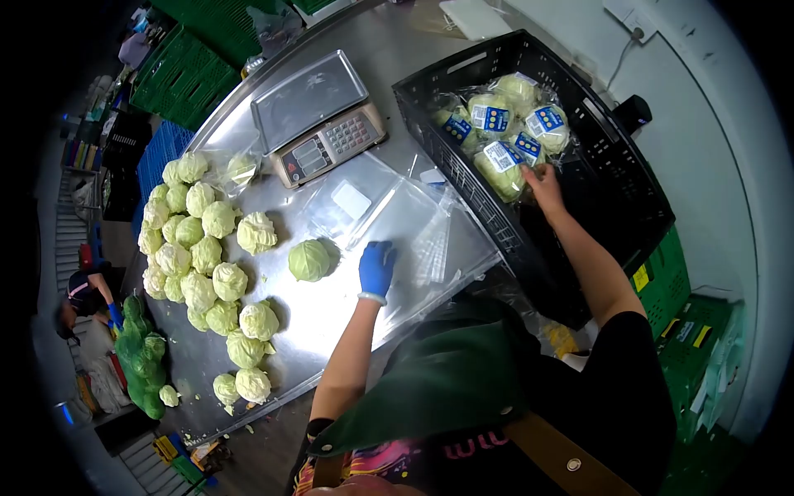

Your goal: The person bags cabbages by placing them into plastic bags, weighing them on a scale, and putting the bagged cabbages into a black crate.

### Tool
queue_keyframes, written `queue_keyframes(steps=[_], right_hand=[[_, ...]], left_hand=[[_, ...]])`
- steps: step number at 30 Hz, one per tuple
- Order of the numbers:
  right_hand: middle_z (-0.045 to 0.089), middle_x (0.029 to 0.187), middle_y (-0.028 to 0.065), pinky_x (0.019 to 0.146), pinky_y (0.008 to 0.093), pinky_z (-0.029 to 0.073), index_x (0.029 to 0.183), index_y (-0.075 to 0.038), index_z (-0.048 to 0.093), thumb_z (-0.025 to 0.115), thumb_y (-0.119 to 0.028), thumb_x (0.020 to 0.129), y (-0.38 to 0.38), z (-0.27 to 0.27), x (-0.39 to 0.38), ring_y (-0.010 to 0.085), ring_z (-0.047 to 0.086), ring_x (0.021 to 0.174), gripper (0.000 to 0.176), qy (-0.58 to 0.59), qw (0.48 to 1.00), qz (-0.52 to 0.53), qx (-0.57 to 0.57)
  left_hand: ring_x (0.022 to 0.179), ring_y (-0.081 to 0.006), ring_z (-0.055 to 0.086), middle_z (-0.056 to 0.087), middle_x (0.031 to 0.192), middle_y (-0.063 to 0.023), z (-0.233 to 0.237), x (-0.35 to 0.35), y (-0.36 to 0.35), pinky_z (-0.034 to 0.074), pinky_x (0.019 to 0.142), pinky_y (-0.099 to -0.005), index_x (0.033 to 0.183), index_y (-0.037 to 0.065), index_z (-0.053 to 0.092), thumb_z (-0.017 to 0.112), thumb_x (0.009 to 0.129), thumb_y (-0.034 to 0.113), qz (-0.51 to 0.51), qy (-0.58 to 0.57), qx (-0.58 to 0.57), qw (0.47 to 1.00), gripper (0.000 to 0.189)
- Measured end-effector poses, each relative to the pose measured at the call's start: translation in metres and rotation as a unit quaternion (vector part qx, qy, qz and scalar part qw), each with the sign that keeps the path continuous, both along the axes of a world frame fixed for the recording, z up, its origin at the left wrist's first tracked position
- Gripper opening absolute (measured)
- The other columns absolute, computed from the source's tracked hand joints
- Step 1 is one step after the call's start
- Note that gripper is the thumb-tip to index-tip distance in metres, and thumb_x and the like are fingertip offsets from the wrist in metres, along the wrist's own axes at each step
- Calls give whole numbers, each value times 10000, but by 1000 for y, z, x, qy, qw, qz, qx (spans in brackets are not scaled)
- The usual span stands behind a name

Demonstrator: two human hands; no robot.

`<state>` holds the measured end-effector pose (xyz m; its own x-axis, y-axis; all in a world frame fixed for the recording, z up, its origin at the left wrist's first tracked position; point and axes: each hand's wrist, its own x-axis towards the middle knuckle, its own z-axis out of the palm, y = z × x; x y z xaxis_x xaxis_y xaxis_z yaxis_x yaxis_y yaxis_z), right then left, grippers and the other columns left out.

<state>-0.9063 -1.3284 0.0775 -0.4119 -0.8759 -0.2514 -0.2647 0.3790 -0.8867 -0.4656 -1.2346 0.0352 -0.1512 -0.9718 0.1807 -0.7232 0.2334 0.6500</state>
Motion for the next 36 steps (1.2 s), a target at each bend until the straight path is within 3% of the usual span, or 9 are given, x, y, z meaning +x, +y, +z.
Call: queue_keyframes(steps=[5, 11, 13, 17, 20, 22, 25, 29, 36], right_hand=[[632, 1097, 163, 791, 345, 508, 1291, -20, 466, 770, -271, 818, 14, 105, 50, 229, 623, 933, 615, 274, 957, 52, -81], [616, 1085, 155, 894, 405, 473, 1114, -33, 585, 651, -51, 803, 81, 165, 182, 326, 583, 1045, 318, 313, 830, 336, -317], [626, 1070, 129, 927, 410, 456, 1039, -63, 626, 617, -74, 794, 101, 136, 226, 288, 578, 1053, 246, 326, 695, 500, -400], [642, 1119, 84, 988, 422, 428, 1098, -105, 646, 595, -138, 819, 127, 56, 293, 253, 565, 1102, 286, 428, 663, 574, -216], [644, 1162, 69, 983, 426, 440, 1182, -122, 630, 605, -194, 846, 140, 38, 316, 266, 580, 1102, 344, 559, 527, 639, -39], [653, 1124, 104, 921, 430, 468, 1127, -87, 648, 653, -261, 850, 149, 66, 338, 304, 602, 1053, 326, 242, 566, 787, 43], [658, 1122, 123, 875, 397, 496, 1171, -87, 633, 669, -318, 864, 127, 125, 397, 307, 621, 1021, 386, 145, 632, 754, 104], [625, 1173, 164, 920, 409, 484, 1195, -67, 602, 720, -222, 814, 71, 86, 474, 342, 601, 1075, 427, 134, 780, 575, -208], [429, 1410, 198, 1030, 441, 410, 1377, -60, 400, 848, -393, 663, -45, 28, 626, 381, 448, 1269, 906, 185, 839, 487, -156]], left_hand=[[964, -313, 607, 644, 1059, -126, -54, 9, -35, 501, 813, -405, 1003, 106, 667, 623, 832, 225, -64, -182, 124, 973, 213], [817, -288, 643, 660, 923, -144, -7, 22, -24, 492, 738, -370, 980, 27, 658, 608, 919, 180, 30, 58, -7, 998, 172], [816, -251, 646, 655, 961, -131, 49, 23, -8, 501, 743, -344, 1045, 31, 644, 585, 916, 108, 20, 248, 61, 967, 162], [818, -283, 634, 643, 997, -144, 97, 51, 49, 513, 752, -353, 1095, 28, 609, 499, 859, -36, -46, 195, 92, 975, 268], [855, -331, 611, 640, 987, -157, 66, 85, 93, 500, 785, -387, 1042, 24, 608, 497, 823, -44, -103, 138, 51, 984, 254], [882, -352, 593, 640, 941, -158, 61, 99, 123, 484, 804, -412, 970, 27, 610, 492, 803, -28, -62, 17, 5, 998, 212], [922, -372, 612, 641, 939, -157, 68, 119, 150, 500, 806, -442, 908, 55, 641, 517, 743, -67, 46, 44, 75, 995, 239], [939, -367, 626, 665, 1062, -149, 123, 136, 161, 512, 851, -430, 1012, 74, 690, 511, 751, -69, 51, 248, 19, 967, 347], [810, -191, 645, 681, 1000, -90, 206, 201, 211, 505, 712, -292, 1031, 59, 704, 699, 782, -11, 290, 317, 15, 903, 260]])
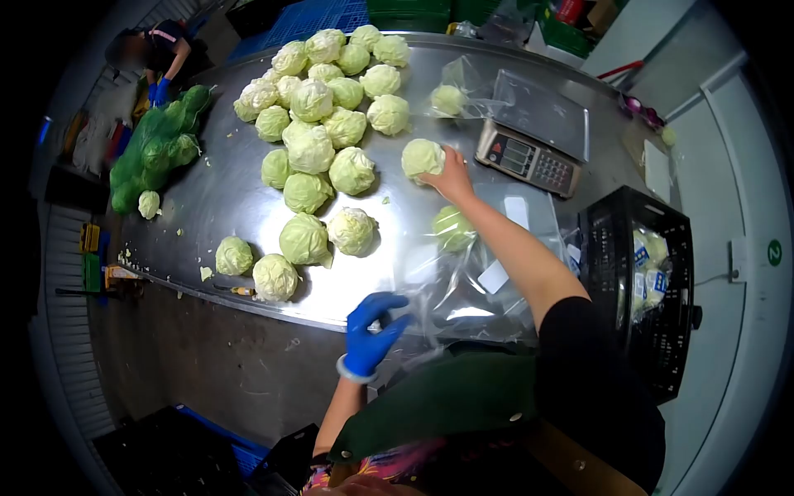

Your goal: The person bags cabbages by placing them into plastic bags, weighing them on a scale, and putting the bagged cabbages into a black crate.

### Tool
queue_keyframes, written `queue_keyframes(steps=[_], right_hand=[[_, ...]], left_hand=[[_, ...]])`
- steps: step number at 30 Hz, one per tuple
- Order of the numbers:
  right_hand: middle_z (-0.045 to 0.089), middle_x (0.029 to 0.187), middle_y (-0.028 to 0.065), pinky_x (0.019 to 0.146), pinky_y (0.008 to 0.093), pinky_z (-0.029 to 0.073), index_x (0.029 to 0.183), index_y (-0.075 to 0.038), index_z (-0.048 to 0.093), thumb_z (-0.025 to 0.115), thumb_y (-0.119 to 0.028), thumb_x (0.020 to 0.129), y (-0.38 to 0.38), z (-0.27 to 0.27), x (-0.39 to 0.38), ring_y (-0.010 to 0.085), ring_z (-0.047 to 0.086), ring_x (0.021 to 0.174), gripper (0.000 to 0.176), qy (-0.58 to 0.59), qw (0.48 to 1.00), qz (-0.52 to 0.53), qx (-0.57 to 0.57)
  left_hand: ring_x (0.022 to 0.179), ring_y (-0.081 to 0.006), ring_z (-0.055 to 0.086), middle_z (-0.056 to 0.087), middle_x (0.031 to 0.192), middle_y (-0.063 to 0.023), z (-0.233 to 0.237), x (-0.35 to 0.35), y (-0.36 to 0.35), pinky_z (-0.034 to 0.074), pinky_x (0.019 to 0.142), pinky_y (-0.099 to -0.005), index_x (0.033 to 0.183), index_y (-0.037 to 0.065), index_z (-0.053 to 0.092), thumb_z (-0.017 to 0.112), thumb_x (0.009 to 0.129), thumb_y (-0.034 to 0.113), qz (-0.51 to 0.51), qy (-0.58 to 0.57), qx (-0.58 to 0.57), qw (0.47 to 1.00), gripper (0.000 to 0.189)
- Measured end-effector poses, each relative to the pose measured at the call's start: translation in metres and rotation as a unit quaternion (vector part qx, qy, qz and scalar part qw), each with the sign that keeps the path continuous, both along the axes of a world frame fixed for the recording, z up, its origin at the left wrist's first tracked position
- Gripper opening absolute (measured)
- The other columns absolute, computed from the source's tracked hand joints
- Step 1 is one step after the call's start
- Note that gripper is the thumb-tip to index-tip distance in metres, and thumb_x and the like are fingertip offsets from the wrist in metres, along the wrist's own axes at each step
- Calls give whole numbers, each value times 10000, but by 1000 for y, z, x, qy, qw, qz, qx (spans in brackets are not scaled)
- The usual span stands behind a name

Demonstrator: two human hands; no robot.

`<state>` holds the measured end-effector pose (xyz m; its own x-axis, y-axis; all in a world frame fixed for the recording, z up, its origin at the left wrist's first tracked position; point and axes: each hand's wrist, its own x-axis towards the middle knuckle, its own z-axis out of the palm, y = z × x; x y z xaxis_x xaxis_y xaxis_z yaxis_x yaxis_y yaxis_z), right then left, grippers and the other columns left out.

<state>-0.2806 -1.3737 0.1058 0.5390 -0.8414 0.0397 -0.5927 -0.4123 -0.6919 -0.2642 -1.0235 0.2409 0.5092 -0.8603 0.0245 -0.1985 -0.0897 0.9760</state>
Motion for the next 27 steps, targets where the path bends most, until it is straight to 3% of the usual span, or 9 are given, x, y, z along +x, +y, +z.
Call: queue_keyframes(steps=[5, 9, 11, 12, 13, 15, 19, 23, 27], right_hand=[[310, 1457, 236, 1111, 493, 281, 1442, -56, 285, 873, -462, 598, -12, -43, 63, 406, 322, 1352, 1106, 66, 996, -46, -28], [367, 1442, 220, 1081, 478, 338, 1415, -55, 310, 873, -399, 611, -44, -54, 66, 397, 418, 1302, 1040, 98, 988, -91, 71], [477, 1343, 211, 1020, 484, 428, 1381, -60, 349, 859, -400, 634, -81, -77, 41, 388, 482, 1239, 966, -47, 981, -37, 182], [551, 1293, 169, 1032, 439, 440, 1371, -44, 395, 801, -375, 733, -68, -39, 20, 334, 529, 1217, 826, -204, 889, -51, 407], [551, 1293, 169, 1032, 439, 440, 1371, -44, 395, 801, -375, 733, -66, -37, 2, 334, 529, 1217, 826, -213, 888, -58, 403], [459, 1439, 153, 1017, 468, 463, 1445, -48, 351, 688, -407, 830, -62, -38, -52, 344, 521, 1248, 788, -361, 711, -43, 602], [455, 1456, 126, 1134, 474, 346, 1449, -73, 377, 593, -477, 858, -13, 27, -146, 308, 450, 1331, 748, -508, 585, -30, 632], [457, 1453, 135, 1111, 501, 371, 1452, -108, 396, 670, -526, 745, 50, 51, -207, 320, 469, 1311, 866, -487, 469, 109, 729], [435, 1431, 128, 1125, 395, 341, 1487, -102, 314, 774, -184, 667, 117, 69, -196, 261, 415, 1336, 945, -384, 608, 175, 673]], left_hand=[[786, -190, 650, 681, 1041, -122, 33, 26, 31, 505, 692, -284, 1054, 50, 715, 661, 771, -79, 132, -95, -24, 986, 316], [833, -181, 669, 666, 1134, -136, 44, 28, 17, 511, 696, -281, 1068, 76, 743, 525, 787, -107, 90, -148, 37, 984, 400], [929, -225, 674, 649, 1198, -135, 34, 21, -4, 520, 753, -301, 1106, 88, 729, 476, 768, -120, 93, -170, 90, 977, 470], [1039, -294, 641, 627, 1248, -145, 20, 20, -14, 517, 833, -347, 1192, 106, 687, 437, 744, -153, 75, -188, 90, 975, 574], [1135, -350, 586, 603, 1280, -171, 12, 18, -21, 486, 925, -401, 1284, 100, 618, 418, 732, -159, 39, -177, 107, 978, 642], [1048, -335, 613, 623, 1238, -155, 4, 15, -40, 492, 887, -409, 1269, 81, 607, 507, 793, -92, 7, -270, 81, 960, 516], [832, -289, 617, 673, 1125, -108, -14, 13, -72, 507, 724, -379, 1147, 102, 664, 713, 820, 99, 30, -413, 52, 909, 330], [1006, -304, 627, 645, 1192, -109, -43, 5, -94, 506, 865, -407, 1215, 102, 620, 649, 804, 58, -47, -333, 67, 939, 414], [1221, -304, 560, 586, 1305, -165, -59, -7, -87, 452, 1016, -364, 1391, 44, 463, 663, 813, 55, -124, -74, 98, 985, 612]])
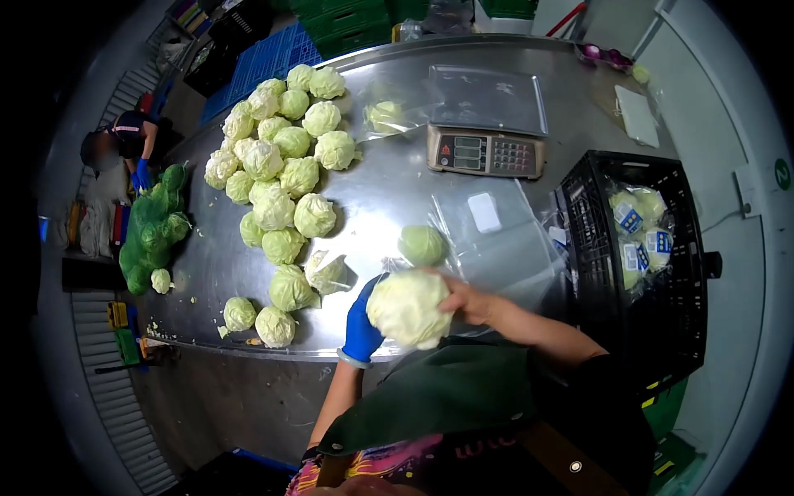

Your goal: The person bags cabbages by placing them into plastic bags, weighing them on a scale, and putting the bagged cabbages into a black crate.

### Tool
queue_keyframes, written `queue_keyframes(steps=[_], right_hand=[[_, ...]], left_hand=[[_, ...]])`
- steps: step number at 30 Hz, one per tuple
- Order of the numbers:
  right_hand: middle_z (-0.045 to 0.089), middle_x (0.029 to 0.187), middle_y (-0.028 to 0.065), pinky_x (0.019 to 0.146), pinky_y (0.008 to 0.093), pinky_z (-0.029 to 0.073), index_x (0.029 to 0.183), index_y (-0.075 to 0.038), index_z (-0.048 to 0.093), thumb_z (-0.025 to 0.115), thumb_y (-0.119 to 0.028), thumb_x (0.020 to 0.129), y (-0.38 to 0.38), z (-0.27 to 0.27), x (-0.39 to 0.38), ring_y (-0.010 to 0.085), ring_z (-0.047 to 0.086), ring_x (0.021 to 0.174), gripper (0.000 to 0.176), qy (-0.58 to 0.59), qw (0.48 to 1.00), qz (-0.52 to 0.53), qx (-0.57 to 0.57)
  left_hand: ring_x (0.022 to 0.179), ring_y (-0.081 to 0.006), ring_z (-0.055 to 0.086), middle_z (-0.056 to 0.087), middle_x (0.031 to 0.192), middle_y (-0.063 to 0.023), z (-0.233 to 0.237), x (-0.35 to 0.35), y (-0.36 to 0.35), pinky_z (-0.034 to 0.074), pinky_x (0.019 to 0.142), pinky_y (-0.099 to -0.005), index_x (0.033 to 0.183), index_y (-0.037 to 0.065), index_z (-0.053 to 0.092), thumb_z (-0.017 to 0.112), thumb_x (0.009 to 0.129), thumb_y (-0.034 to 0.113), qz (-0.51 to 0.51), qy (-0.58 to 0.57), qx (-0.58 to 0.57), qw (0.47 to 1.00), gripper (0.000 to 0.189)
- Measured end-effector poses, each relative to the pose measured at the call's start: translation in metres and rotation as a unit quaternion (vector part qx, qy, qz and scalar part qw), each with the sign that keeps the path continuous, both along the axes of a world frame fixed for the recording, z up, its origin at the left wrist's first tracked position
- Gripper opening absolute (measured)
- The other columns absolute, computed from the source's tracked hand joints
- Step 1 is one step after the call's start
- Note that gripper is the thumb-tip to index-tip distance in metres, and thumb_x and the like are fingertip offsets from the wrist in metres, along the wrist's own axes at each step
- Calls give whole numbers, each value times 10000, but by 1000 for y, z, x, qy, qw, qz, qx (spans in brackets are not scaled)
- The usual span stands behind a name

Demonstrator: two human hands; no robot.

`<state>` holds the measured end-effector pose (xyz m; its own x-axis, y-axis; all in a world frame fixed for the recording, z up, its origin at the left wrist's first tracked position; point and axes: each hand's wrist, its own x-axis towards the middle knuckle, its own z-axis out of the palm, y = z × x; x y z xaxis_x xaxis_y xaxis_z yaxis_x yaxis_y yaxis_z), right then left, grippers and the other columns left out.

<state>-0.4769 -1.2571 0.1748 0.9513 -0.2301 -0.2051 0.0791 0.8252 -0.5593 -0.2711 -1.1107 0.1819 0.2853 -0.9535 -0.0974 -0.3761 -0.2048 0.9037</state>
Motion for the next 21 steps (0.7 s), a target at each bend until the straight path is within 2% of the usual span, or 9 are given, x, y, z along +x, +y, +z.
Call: queue_keyframes(steps=[3, 5, 6, 8, 9, 14, 16, 18, 21], right_hand=[[392, 1445, 118, 1121, 386, 331, 1483, -107, 300, 771, -127, 676, 31, 7, -3, 267, 388, 1344, 935, 21, 999, 11, 22], [404, 1409, 133, 1104, 385, 343, 1447, -82, 324, 790, -165, 696, 47, -8, -4, 282, 407, 1317, 888, 111, 976, -21, -187], [404, 1409, 133, 1104, 385, 343, 1447, -82, 324, 790, -165, 696, 53, -8, -5, 282, 407, 1317, 888, 110, 977, -24, -183], [422, 1362, 161, 1091, 386, 349, 1400, -53, 361, 813, -215, 695, 61, -8, -6, 292, 422, 1290, 853, 169, 870, -47, -461], [452, 1313, 179, 1062, 391, 376, 1384, -29, 366, 821, -249, 693, 70, -12, -3, 293, 451, 1255, 856, 224, 838, -72, -493], [484, 1326, 123, 970, 397, 464, 1390, -66, 362, 778, -293, 784, 82, -81, 11, 284, 543, 1153, 770, 418, 846, -138, -302], [485, 1334, 108, 922, 409, 499, 1419, -84, 338, 745, -330, 831, 87, -53, 12, 261, 541, 1167, 757, 448, 882, -114, -88], [444, 1385, 97, 877, 430, 526, 1452, -85, 292, 726, -298, 861, 92, -64, -4, 242, 532, 1187, 764, 390, 915, -63, -77], [453, 1366, 122, 928, 453, 494, 1428, -76, 329, 761, -240, 822, 108, -65, -6, 287, 528, 1188, 762, 348, 921, -81, -153]], left_hand=[[1294, -292, 501, 523, 1378, -173, 25, -4, 8, 416, 1053, -351, 1439, 49, 398, 628, 823, 28, -63, 54, -89, 993, 658], [1352, -291, 437, 452, 1449, -171, 17, -4, 25, 377, 1089, -355, 1450, 36, 379, 512, 800, -77, -60, 28, -33, 997, 672], [1352, -291, 437, 452, 1449, -171, 15, -5, 31, 377, 1089, -355, 1450, 36, 379, 512, 800, -77, -63, 26, -29, 997, 672], [1377, -298, 403, 434, 1465, -174, 9, -16, 39, 349, 1110, -365, 1459, 28, 366, 400, 723, -160, -50, -48, -24, 997, 761], [1367, -312, 416, 422, 1479, -177, 1, -24, 40, 355, 1103, -375, 1473, 33, 350, 349, 676, -176, -52, -61, -21, 997, 824], [1317, -348, 464, 372, 1509, -194, -19, -63, 40, 438, 1028, -387, 1500, 40, 299, 405, 726, -145, -130, -140, -19, 981, 802], [1329, -352, 450, 370, 1510, -193, -46, -63, 45, 439, 1027, -393, 1502, 36, 289, 418, 726, -135, -94, -112, -42, 988, 805], [1341, -357, 429, 383, 1502, -181, -72, -44, 52, 454, 1013, -403, 1482, 44, 338, 425, 707, -138, -58, -111, -69, 990, 801], [1258, -348, 514, 396, 1502, -152, -62, -24, 60, 500, 942, -399, 1478, 71, 360, 423, 705, -141, -87, -121, -49, 988, 805]])
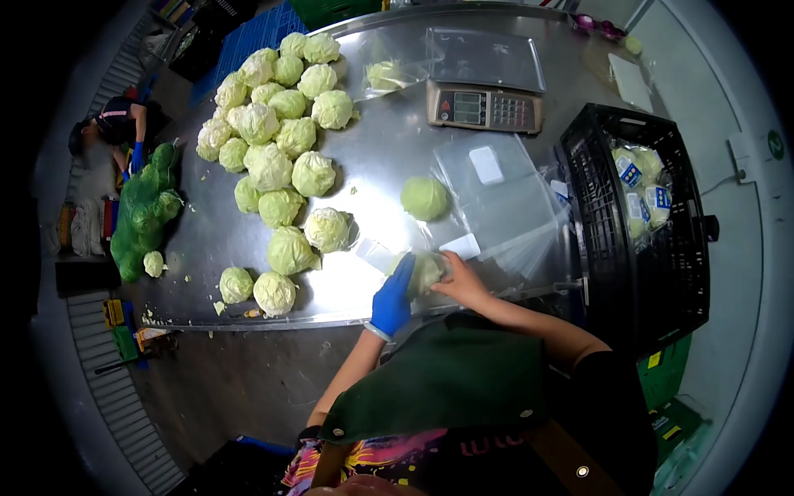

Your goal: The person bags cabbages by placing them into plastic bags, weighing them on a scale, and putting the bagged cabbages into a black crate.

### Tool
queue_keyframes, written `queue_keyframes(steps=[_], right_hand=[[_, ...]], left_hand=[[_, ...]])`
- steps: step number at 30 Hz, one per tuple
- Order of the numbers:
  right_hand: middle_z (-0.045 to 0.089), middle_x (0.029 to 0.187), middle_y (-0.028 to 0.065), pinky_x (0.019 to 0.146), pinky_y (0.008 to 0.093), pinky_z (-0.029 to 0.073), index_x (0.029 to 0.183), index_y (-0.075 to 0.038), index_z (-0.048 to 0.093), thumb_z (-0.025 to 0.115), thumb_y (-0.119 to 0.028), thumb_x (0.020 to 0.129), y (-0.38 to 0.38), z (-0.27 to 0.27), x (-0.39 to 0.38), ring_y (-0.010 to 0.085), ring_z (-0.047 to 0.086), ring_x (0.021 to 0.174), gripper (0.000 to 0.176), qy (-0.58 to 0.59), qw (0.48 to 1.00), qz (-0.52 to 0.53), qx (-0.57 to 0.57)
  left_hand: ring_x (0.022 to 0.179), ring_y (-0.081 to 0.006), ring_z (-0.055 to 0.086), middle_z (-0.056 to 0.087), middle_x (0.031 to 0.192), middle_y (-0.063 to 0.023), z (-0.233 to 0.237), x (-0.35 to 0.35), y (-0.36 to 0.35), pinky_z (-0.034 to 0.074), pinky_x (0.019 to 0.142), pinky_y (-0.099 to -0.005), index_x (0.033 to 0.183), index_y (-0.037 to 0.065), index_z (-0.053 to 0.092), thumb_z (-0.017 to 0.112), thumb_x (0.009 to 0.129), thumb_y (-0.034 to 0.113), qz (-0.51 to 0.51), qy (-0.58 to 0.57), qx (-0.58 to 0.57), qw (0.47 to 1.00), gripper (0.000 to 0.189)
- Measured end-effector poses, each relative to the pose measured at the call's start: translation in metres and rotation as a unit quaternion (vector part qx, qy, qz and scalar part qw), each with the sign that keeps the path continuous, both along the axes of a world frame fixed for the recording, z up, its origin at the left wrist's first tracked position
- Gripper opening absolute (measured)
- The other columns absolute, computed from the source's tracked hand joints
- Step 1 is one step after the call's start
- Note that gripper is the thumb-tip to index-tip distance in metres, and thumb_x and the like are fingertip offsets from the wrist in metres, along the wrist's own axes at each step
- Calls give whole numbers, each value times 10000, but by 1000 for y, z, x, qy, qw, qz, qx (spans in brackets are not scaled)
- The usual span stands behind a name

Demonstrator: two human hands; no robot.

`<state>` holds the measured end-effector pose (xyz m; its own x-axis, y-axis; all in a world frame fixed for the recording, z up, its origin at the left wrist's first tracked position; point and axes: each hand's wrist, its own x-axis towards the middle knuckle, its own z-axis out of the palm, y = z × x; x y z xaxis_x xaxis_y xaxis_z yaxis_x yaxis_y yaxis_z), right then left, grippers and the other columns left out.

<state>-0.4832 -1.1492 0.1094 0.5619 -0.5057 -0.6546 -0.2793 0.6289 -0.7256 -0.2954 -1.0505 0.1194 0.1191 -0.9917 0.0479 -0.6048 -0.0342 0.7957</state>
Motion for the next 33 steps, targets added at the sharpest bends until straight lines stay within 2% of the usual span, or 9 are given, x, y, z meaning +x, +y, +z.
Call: queue_keyframes(steps=[2, 10, 18, 21, 23, 25, 27, 29, 33], right_hand=[[448, 1328, 178, 969, 470, 455, 1401, -52, 367, 823, -203, 722, 1, 8, 20, 368, 519, 1166, 831, 193, 821, 113, -526], [642, 758, 155, 645, 481, 497, 750, -43, 613, 579, -276, 888, -14, -8, 65, 384, 630, 715, 272, 209, 772, 138, -583], [604, 694, 107, 586, 477, 481, 750, -67, 595, 608, -277, 879, 30, 83, 13, 343, 615, 639, 246, 154, 718, 201, -649], [613, 718, 105, 606, 456, 487, 771, -58, 597, 627, -259, 866, 46, 79, -17, 327, 623, 665, 224, 143, 743, 241, -608], [621, 737, 99, 622, 444, 492, 788, -60, 603, 646, -251, 854, 52, 74, -39, 318, 631, 692, 206, 148, 735, 296, -591], [629, 756, 93, 639, 431, 498, 805, -62, 609, 666, -242, 841, 58, 71, -57, 309, 640, 718, 193, 152, 727, 351, -569], [639, 897, 75, 723, 398, 505, 888, -71, 607, 700, -240, 805, 64, 76, -72, 283, 633, 866, 210, 205, 660, 443, -571], [621, 949, 67, 757, 390, 499, 920, -78, 598, 709, -250, 788, 66, 102, -69, 271, 606, 923, 243, 154, 670, 385, -616], [560, 985, 63, 809, 385, 474, 972, -93, 577, 735, -270, 738, 94, 103, -41, 246, 541, 963, 334, -72, 675, 318, -661]], left_hand=[[1134, -340, 589, 401, 1506, -114, 5, 10, 6, 538, 840, -394, 1472, 94, 378, 435, 711, -133, -47, -48, 1, 998, 796], [1104, -299, 627, 515, 1422, -97, 36, 57, 8, 540, 825, -363, 1371, 125, 529, 433, 723, -87, -41, -49, -77, 995, 689], [958, -217, 612, 554, 1303, -131, 98, 61, 60, 476, 687, -265, 1273, 109, 620, 446, 679, -206, 98, -17, -110, 989, 695], [994, -350, 624, 597, 1220, -187, 99, 22, 93, 517, 789, -407, 1381, 84, 508, 590, 787, -18, 196, -212, -66, 955, 608], [885, -356, 644, 645, 1071, -216, 80, 7, 127, 520, 731, -405, 1460, 90, 396, 660, 819, 124, 153, -109, 281, 941, 694], [801, -353, 659, 660, 947, -236, 33, -13, 171, 521, 671, -422, 1496, 90, 326, 651, 845, 187, 87, -220, 166, 957, 734], [787, -353, 658, 651, 989, -254, 29, -44, 187, 526, 654, -433, 1504, 76, 298, 625, 864, 196, 82, -88, 360, 925, 729], [795, -280, 676, 664, 990, -235, 15, -58, 194, 528, 665, -409, 1509, 54, 268, 597, 899, 162, 134, -48, 360, 922, 701], [800, -221, 691, 684, 1055, -177, 15, -67, 177, 568, 721, -339, 1486, 89, 334, 511, 977, 115, 317, 475, 191, 798, 540]])
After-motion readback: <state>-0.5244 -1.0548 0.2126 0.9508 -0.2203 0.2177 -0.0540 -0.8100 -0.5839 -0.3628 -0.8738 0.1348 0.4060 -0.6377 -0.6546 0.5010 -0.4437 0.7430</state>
